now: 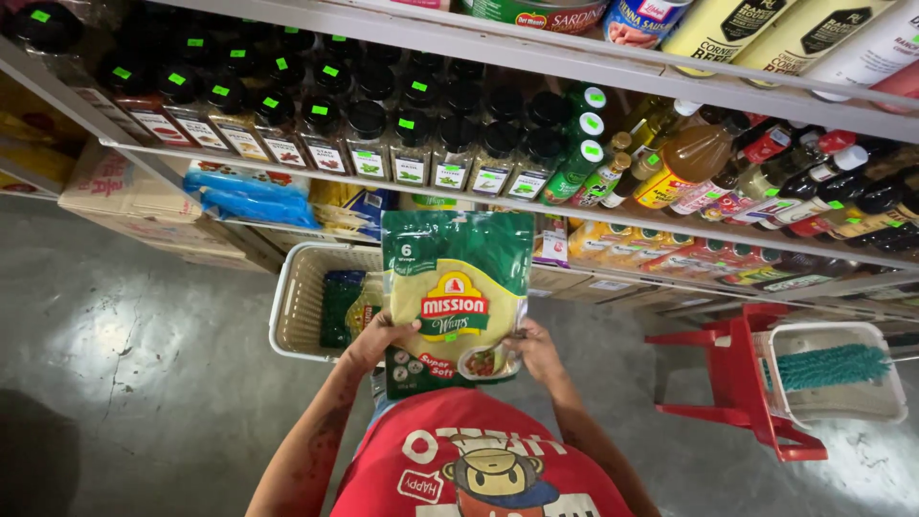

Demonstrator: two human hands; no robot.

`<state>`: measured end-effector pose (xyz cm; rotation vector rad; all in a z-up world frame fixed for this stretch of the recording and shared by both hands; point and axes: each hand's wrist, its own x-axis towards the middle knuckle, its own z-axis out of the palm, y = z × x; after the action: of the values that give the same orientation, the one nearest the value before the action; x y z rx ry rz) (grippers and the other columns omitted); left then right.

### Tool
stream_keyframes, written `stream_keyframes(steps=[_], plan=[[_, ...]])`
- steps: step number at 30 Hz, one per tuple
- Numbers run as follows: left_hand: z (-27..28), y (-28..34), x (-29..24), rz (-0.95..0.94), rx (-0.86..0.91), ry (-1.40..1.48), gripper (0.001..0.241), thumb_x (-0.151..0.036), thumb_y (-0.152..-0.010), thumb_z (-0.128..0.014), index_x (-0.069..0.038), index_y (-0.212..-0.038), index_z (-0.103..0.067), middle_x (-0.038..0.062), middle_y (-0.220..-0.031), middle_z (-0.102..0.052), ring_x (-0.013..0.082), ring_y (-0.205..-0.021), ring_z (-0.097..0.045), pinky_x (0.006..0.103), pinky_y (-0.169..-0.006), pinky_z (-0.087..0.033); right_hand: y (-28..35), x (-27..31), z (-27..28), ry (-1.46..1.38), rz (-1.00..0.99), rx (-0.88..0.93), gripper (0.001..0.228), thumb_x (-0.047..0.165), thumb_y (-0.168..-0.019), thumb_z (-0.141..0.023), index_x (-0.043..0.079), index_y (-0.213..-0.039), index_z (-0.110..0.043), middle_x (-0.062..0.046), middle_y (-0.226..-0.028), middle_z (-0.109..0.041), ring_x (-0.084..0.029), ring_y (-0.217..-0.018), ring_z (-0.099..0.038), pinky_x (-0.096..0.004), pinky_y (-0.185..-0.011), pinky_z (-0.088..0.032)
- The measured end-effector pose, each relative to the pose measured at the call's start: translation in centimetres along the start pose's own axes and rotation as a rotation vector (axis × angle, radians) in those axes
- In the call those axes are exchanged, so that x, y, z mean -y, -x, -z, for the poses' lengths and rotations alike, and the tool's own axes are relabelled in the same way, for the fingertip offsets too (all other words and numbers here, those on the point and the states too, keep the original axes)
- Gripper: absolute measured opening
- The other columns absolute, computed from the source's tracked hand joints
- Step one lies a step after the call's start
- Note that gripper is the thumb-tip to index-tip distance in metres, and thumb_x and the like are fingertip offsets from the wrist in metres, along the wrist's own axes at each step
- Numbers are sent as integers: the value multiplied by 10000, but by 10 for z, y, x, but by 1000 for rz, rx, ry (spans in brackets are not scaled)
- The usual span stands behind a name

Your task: Picking up grocery items from shelves and placing them into a shopping basket.

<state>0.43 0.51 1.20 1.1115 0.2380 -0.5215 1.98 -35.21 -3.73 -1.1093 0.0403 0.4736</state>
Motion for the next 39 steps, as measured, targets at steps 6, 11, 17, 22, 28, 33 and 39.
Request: stream_keyframes(steps=[6,11,17,22,28,33,39], plan=[[-19,0,-25,-28,1,-99,289,-169,-906,-748,-47,-1166,-769,34,-1006,-796,131,-872,-741,296,-804,-586,-7,49,-20,5,47,-53,459,-38,-826,-653,113,-1258,-625,-28,-1122,-727,-153,-1003,-690,-331,-847,-574],[-20,-13,-31,-110,-10,-70,285,-137,-895,-772,-17,-1154,-765,58,-994,-786,146,-861,-730,310,-778,-580,-24,63,-25,-14,258,-97,370,2,-926,-665,36,-1294,-636,-35,-1214,-704,-132,-1103,-640,-302,-997,-495],[-33,-18,-56,-174,-33,-61,302,-163,-875,-801,-25,-1142,-769,36,-1011,-774,137,-888,-714,323,-786,-580,-27,79,-30,-65,325,-85,334,2,-955,-671,16,-1288,-642,-20,-1236,-696,-122,-1155,-623,-303,-1040,-462],[-35,-20,-65,-189,-42,-140,344,-204,-880,-806,-37,-1177,-762,31,-1029,-774,131,-909,-708,311,-805,-578,-33,74,-20,-134,350,-97,317,5,-967,-670,17,-1283,-666,-36,-1217,-717,-134,-1113,-627,-312,-1022,-461],[-48,-15,-84,-237,-16,-155,370,-212,-867,-801,-51,-1196,-749,11,-1055,-773,113,-937,-705,301,-829,-571,-33,84,-23,-150,396,-131,257,25,-982,-649,19,-1237,-685,-37,-1191,-727,-132,-1101,-639,-296,-1024,-467],[-51,-14,-85,-288,-14,-207,342,-189,-869,-815,-38,-1173,-776,4,-1061,-764,98,-953,-679,288,-860,-543,-40,65,10,-212,471,-139,192,-20,-982,-677,19,-1168,-706,-4,-1067,-699,-128,-1026,-626,-304,-962,-473],[-48,-26,-68,-284,-16,-127,281,-128,-868,-817,-16,-1124,-792,38,-1026,-780,116,-893,-695,304,-814,-561,-39,66,13,-226,452,-145,117,-28,-975,-677,29,-1070,-714,2,-1016,-684,-115,-993,-614,-280,-921,-466]])
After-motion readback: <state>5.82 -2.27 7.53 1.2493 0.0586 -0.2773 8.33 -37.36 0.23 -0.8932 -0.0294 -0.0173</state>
